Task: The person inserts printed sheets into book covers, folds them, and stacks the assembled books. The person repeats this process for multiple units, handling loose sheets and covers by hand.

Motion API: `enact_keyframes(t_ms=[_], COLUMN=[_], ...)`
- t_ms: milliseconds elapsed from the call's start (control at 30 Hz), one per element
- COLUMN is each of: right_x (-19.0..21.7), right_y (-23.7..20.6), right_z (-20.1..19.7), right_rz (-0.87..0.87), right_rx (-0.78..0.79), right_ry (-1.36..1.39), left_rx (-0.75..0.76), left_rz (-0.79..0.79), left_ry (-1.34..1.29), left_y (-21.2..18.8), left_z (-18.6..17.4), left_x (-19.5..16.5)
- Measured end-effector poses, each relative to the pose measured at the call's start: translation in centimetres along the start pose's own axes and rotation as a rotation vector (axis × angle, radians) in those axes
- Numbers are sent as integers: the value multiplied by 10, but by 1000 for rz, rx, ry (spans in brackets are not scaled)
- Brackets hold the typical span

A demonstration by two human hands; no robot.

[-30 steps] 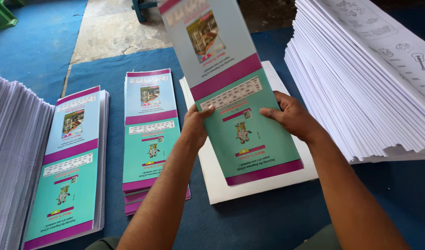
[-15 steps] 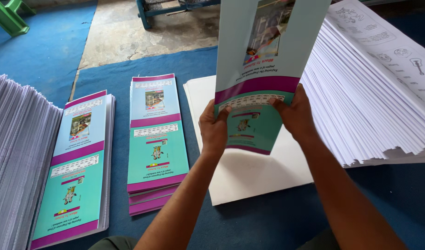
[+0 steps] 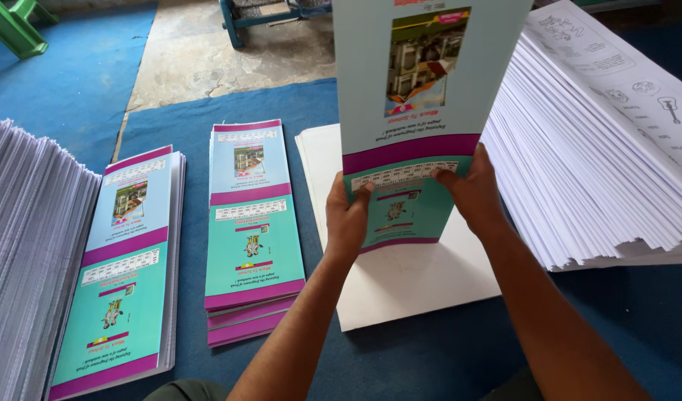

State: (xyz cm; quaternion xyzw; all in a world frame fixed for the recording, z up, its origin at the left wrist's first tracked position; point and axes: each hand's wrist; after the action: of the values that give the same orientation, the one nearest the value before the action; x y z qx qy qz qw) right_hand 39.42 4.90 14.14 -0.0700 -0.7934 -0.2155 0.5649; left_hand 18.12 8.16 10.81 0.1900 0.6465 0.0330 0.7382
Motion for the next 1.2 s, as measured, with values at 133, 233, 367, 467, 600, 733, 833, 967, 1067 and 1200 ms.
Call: enact_keyframes(t_ms=[133,233,367,467,600,733,833,967,1067,1200], right_x=[-6,-8,-6,-5,-4,-3,-2,-7,-18,-37], right_y=[2,0,-4,-5,-3,-3,-3,-4,-4,-8], right_z=[-8,-4,4,5,5,4,5,2,-5,-11], right_rz=[73,42,30,-78,-87,-61,-17,-90,-87,30], right_rx=[77,59,8,41,64,77,65,84,133,255], right_ry=[61,112,11,2,54,26,28,27,51,-75], left_rx=[-11,-27,-62,-48,9,31,15,27,-20,-49], left_rz=[-26,-54,-17,-30,-92,-60,-123,-118,-174,-219], left_ry=[34,65,21,-11,14,12,58,180,162,145], left_y=[0,0,4,3,8,6,-3,-26,-28,-23], left_z=[1,2,5,1,-2,-6,-11,-13,-8,-7], left_x=[1,-1,-4,-6,-3,11,29,51,59,54])
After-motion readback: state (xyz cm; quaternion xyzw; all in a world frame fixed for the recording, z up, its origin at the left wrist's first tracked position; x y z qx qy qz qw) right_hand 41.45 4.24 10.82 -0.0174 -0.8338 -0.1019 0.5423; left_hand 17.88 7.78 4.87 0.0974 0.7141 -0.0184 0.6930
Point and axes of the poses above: each hand's wrist, its own y-axis towards the middle knuckle, its own z-axis out of the palm, x = y × z, and after that the axes turned 3 degrees about x, right-handed
